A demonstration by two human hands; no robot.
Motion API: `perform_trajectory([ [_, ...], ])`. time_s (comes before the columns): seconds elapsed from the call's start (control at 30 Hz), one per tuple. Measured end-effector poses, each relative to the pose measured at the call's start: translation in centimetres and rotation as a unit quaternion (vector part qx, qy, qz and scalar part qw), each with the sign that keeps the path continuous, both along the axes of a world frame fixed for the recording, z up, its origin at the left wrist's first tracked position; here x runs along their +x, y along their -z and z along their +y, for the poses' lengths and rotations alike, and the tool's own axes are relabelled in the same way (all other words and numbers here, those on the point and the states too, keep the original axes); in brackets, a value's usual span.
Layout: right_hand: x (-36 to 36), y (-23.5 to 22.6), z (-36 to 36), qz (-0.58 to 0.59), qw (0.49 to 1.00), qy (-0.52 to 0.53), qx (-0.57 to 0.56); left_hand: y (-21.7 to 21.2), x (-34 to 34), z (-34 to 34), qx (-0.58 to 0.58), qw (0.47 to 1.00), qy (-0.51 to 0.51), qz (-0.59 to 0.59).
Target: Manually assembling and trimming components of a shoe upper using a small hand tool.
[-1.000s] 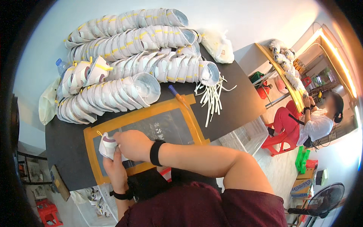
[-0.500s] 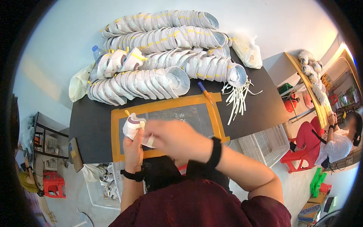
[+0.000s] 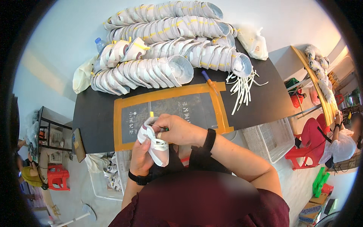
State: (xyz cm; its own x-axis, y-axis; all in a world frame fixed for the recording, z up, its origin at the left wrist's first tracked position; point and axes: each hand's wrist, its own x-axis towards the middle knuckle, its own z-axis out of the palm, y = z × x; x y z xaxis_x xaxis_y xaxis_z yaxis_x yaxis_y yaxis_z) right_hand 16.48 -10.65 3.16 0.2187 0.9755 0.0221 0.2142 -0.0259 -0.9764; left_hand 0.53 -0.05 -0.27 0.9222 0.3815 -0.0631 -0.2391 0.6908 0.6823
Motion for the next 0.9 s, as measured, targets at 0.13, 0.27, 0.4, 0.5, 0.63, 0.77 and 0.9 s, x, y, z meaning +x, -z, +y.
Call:
perform_trajectory([
  [0.13, -0.1, 0.7, 0.0, 0.003, 1.000, -0.018, 0.001, 0.9, -0.5, -0.1, -0.025, 1.000, -0.015, 0.011],
  [0.27, -0.1, 0.9, 0.1, -0.006, 1.000, -0.023, 0.002, 2.5, -1.0, 0.2, -0.033, 0.999, -0.013, 0.019],
  [0.4, 0.1, 0.2, 0.7, -0.054, 0.997, -0.046, 0.013, 3.0, -1.4, -0.1, -0.033, 0.999, -0.023, 0.004],
  [0.5, 0.2, 0.4, 1.1, -0.074, 0.995, -0.063, 0.022, 3.3, -1.7, -0.2, -0.040, 0.999, -0.025, 0.005],
  [0.63, -0.2, 1.1, 1.6, -0.039, 0.997, -0.067, -0.029, 4.0, -2.5, -0.4, -0.019, 0.999, -0.033, 0.028],
  [0.77, -0.6, 1.1, 1.8, -0.055, 0.994, -0.034, -0.090, 4.1, -3.0, -0.4, -0.036, 0.999, -0.021, 0.031],
  [0.9, -1.0, 1.3, 2.0, -0.071, 0.992, -0.013, -0.099, 4.3, -3.0, -0.4, -0.058, 0.998, -0.017, 0.026],
])
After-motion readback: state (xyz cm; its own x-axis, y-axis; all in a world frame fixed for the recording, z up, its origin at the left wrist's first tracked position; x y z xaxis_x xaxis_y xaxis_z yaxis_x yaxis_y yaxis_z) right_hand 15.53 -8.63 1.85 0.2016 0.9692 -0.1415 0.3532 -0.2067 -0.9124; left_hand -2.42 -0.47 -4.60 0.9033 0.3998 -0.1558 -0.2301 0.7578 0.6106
